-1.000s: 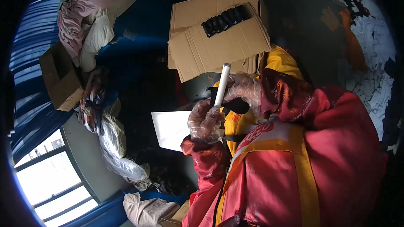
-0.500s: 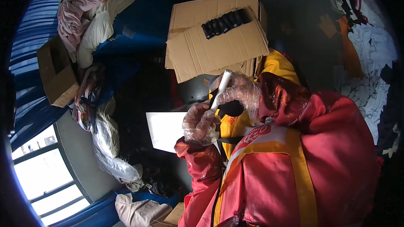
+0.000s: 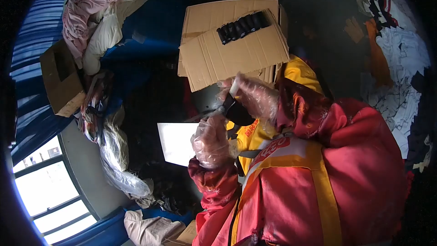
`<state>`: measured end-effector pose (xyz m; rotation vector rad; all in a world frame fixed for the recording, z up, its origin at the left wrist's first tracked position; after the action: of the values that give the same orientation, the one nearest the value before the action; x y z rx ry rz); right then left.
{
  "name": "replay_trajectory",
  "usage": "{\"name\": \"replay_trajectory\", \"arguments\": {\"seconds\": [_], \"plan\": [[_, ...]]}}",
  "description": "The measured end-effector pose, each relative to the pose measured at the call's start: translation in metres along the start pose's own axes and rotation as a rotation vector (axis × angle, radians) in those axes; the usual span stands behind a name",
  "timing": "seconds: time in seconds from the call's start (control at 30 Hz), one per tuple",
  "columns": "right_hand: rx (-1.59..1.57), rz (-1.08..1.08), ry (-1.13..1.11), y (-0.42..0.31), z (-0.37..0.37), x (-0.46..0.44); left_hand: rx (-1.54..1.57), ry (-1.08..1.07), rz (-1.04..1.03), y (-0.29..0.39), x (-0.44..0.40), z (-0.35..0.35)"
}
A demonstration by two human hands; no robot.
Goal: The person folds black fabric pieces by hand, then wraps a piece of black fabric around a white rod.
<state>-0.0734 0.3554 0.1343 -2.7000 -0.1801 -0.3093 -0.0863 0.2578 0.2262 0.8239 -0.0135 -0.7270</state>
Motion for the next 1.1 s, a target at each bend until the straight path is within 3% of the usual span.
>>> {"name": "replay_trajectory", "arguments": {"seconds": [0.07,0.13,0.2,0.33,0.43,0.53,0.6,0.67,0.73,0.8,0.87,0.93,1.0,1.03,1.1], "plan": [[0.231,0.011,0.115,-0.002,0.006,0.001,-0.038,-0.021,-0.025,0.008,-0.003,-0.003],[0.339,-0.04,0.017,0.01,0.023,-0.012,-0.079,-0.04,-0.048,0.012,-0.004,-0.006],[0.496,0.052,0.179,0.001,0.034,-0.006,-0.097,-0.034,-0.046,0.008,-0.001,-0.008],[0.412,0.038,0.167,0.001,0.038,-0.005,-0.036,-0.022,-0.039,-0.004,0.004,-0.006],[0.535,0.073,0.053,-0.01,0.02,-0.002,0.101,0.015,-0.021,-0.01,0.0,-0.003],[0.695,0.168,0.088,-0.025,0.017,-0.002,-0.049,0.067,-0.055,-0.006,-0.004,0.002],[0.708,0.336,0.104,-0.042,0.017,-0.003,-0.215,0.202,-0.232,0.02,-0.002,0.016],[0.735,0.346,0.138,-0.052,0.011,0.0,0.07,0.19,-0.082,0.007,0.015,0.021],[0.719,0.397,0.182,-0.064,0.001,0.003,0.321,0.011,0.005,-0.002,0.018,0.003],[0.742,0.406,0.152,-0.068,-0.012,0.004,0.967,0.093,0.47,-0.053,0.026,-0.032],[0.737,0.383,0.137,-0.067,-0.024,0.006,1.647,0.313,0.627,-0.074,0.012,-0.052],[0.733,0.375,0.119,-0.071,-0.033,0.009,1.769,0.358,0.571,-0.065,0.0,-0.054],[0.722,0.401,0.073,-0.075,-0.037,0.013,1.139,0.269,0.438,-0.081,-0.005,-0.052],[0.719,0.413,0.079,-0.078,-0.037,0.014,1.783,0.361,0.472,-0.064,-0.004,-0.056],[0.836,0.366,0.103,-0.078,-0.033,0.014,1.743,0.393,0.47,-0.053,-0.006,-0.052]]}}
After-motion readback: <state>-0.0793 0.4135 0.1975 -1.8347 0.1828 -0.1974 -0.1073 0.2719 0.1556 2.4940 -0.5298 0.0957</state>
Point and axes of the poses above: each hand's wrist, its own x-axis away from the middle knuckle, its own z-axis out of the back of the hand, y = z × x, the point moved 9 cm from there along -x, towards the middle knuckle, and after that the axes turned 13 degrees about x, right-handed, at the moved point
